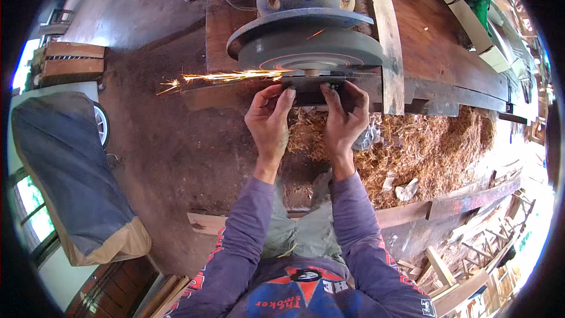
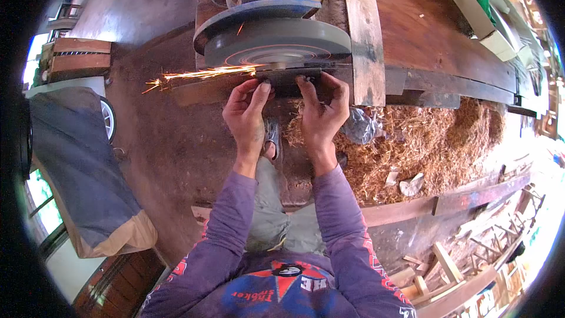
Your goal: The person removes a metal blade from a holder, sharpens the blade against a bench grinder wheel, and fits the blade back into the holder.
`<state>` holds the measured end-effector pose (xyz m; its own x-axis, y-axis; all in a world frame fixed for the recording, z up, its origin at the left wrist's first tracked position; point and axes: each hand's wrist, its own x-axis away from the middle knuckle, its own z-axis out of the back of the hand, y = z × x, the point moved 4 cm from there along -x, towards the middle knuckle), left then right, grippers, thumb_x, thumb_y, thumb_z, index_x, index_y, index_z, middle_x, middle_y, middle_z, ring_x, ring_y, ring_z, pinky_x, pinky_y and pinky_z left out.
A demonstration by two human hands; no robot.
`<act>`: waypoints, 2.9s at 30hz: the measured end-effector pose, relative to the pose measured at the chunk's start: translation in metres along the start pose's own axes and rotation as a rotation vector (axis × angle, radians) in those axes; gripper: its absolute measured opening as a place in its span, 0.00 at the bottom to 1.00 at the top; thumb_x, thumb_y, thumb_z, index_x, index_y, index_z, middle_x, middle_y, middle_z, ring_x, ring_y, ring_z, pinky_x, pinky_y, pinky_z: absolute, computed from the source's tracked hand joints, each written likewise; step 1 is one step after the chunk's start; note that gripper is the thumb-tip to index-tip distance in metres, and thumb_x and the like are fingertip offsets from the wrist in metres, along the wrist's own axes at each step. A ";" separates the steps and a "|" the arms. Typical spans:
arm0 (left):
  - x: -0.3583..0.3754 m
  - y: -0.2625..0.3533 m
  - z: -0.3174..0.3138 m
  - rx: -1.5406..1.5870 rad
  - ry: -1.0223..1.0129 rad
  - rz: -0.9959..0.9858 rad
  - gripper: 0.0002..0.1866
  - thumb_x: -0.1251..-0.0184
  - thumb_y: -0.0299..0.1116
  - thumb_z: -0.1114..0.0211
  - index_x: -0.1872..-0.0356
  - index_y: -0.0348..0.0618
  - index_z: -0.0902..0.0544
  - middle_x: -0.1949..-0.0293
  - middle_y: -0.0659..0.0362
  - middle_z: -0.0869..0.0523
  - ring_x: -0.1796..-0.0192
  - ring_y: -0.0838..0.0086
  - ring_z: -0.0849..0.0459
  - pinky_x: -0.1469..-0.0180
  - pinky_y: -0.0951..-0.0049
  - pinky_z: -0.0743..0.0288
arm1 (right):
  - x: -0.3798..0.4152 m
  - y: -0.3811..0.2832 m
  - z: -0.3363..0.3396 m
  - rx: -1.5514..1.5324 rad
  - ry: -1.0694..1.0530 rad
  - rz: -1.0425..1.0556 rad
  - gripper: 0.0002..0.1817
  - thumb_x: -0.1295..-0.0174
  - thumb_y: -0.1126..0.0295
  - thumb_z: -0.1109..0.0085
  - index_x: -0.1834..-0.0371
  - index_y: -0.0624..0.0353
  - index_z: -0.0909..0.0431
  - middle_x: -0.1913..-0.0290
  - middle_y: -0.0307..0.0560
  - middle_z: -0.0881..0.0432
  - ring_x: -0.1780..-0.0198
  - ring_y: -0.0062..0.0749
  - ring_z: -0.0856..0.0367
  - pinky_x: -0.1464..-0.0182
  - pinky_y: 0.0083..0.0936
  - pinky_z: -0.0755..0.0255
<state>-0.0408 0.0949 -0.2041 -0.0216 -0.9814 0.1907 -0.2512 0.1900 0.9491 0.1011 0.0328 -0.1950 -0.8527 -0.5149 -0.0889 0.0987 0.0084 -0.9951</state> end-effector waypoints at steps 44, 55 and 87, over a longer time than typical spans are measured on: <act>0.009 -0.001 -0.020 -0.030 -0.013 -0.003 0.11 0.35 0.26 0.27 0.55 0.33 0.14 0.61 0.59 0.11 0.61 0.80 0.14 0.54 0.78 0.18 | -0.013 -0.009 0.013 -0.137 -0.043 -0.188 0.17 0.39 0.75 0.29 0.50 0.65 0.25 0.58 0.47 0.13 0.58 0.23 0.16 0.54 0.19 0.23; 0.012 -0.004 -0.029 -0.018 -0.028 -0.006 0.10 0.34 0.26 0.28 0.55 0.34 0.14 0.61 0.60 0.11 0.61 0.81 0.15 0.54 0.79 0.19 | -0.017 0.010 0.025 -0.083 0.009 -0.136 0.14 0.39 0.78 0.31 0.51 0.68 0.23 0.59 0.45 0.14 0.59 0.23 0.17 0.54 0.20 0.22; 0.002 0.003 -0.007 -0.042 -0.008 -0.010 0.09 0.34 0.24 0.28 0.55 0.34 0.14 0.61 0.61 0.12 0.61 0.83 0.17 0.55 0.83 0.21 | -0.006 -0.001 0.004 -0.131 -0.069 -0.083 0.14 0.38 0.79 0.30 0.52 0.64 0.24 0.64 0.40 0.14 0.64 0.16 0.20 0.62 0.16 0.26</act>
<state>-0.0349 0.0933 -0.1988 -0.0269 -0.9834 0.1793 -0.2104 0.1809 0.9607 0.1080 0.0326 -0.1938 -0.8174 -0.5760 -0.0071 -0.0423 0.0723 -0.9965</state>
